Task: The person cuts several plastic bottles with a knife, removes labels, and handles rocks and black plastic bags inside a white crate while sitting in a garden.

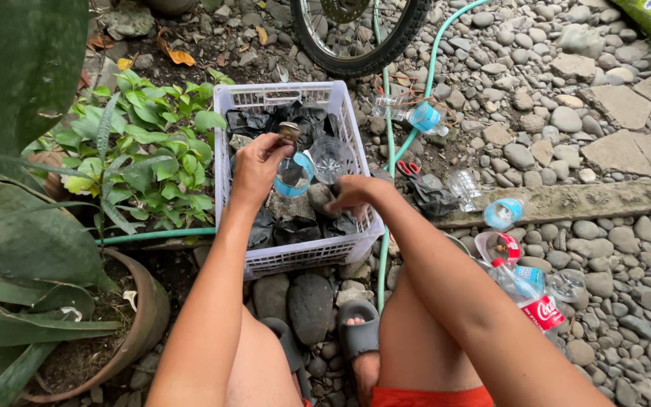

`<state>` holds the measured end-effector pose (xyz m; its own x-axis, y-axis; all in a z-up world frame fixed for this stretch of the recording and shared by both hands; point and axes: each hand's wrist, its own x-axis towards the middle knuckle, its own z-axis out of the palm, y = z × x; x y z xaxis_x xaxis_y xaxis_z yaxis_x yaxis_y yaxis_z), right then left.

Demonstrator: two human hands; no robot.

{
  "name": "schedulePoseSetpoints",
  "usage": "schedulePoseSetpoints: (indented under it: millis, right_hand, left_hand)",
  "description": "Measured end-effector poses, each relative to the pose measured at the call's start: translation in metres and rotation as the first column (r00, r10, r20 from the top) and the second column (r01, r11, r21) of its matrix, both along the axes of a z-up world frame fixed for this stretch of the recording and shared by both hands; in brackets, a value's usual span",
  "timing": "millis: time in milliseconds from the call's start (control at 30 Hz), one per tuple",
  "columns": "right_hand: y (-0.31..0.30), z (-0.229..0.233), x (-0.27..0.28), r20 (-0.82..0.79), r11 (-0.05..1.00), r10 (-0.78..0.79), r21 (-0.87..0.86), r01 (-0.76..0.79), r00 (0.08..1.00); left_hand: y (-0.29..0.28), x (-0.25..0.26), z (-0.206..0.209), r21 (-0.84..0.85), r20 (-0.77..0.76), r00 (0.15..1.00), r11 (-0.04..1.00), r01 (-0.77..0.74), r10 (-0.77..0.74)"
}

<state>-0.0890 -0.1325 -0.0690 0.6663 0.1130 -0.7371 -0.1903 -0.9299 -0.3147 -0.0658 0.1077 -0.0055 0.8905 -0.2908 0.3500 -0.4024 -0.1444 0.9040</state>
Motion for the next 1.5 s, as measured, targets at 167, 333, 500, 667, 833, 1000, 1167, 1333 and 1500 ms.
schedulePoseSetpoints:
  millis: [167,333,500,667,833,1000,1167,1333,1500]
  right_hand:
    - [0.002,-0.104,0.018,0.226,0.995,0.093,-0.056,-0.082,0.970]
    - [-0.004,-0.142,0.022,0.565,0.985,0.077,0.085,-0.151,0.822]
    - [0.002,-0.068,0.005,0.539,0.955,0.173,0.113,-0.274,0.824]
    - [-0.003,0.043,-0.010,0.169,0.960,0.039,0.266,-0.084,0.985]
    - [-0.034,0.111,-0.033,0.103,0.473,-0.398,0.875,0.108,0.911]
    - [-0.008,0.141,-0.013,-0.035,-0.099,-0.638,0.994,-0.036,0.769]
    - [0.023,0.160,-0.010,0.525,0.549,-0.758,0.834,-0.057,0.387]
    - [0.030,0.179,-0.023,0.916,0.905,-0.381,0.398,-0.153,0.129]
    - [0.040,0.181,-0.024,0.953,0.919,-0.293,0.304,-0.250,0.078]
  left_hand:
    - [0.000,-0.003,0.001,0.027,0.034,0.998,0.998,-0.056,0.055]
    - [-0.001,0.003,-0.007,-0.035,0.010,0.998,0.997,-0.066,0.067]
    - [-0.001,0.007,-0.005,-0.072,-0.031,0.997,0.994,-0.077,0.075]
    - [0.000,0.004,-0.004,-0.006,-0.054,0.994,0.995,-0.098,0.098]
    - [-0.005,0.006,-0.004,-0.019,-0.032,0.997,0.997,-0.074,0.074]
    - [-0.008,0.002,-0.008,0.012,-0.032,0.997,0.997,-0.074,0.074]
    - [-0.012,0.000,-0.004,0.145,0.008,0.995,0.984,-0.102,0.102]
    - [-0.010,-0.007,0.008,0.189,0.024,0.993,0.975,-0.115,0.112]
    - [-0.008,-0.008,0.008,0.163,0.059,0.996,0.984,-0.071,0.062]
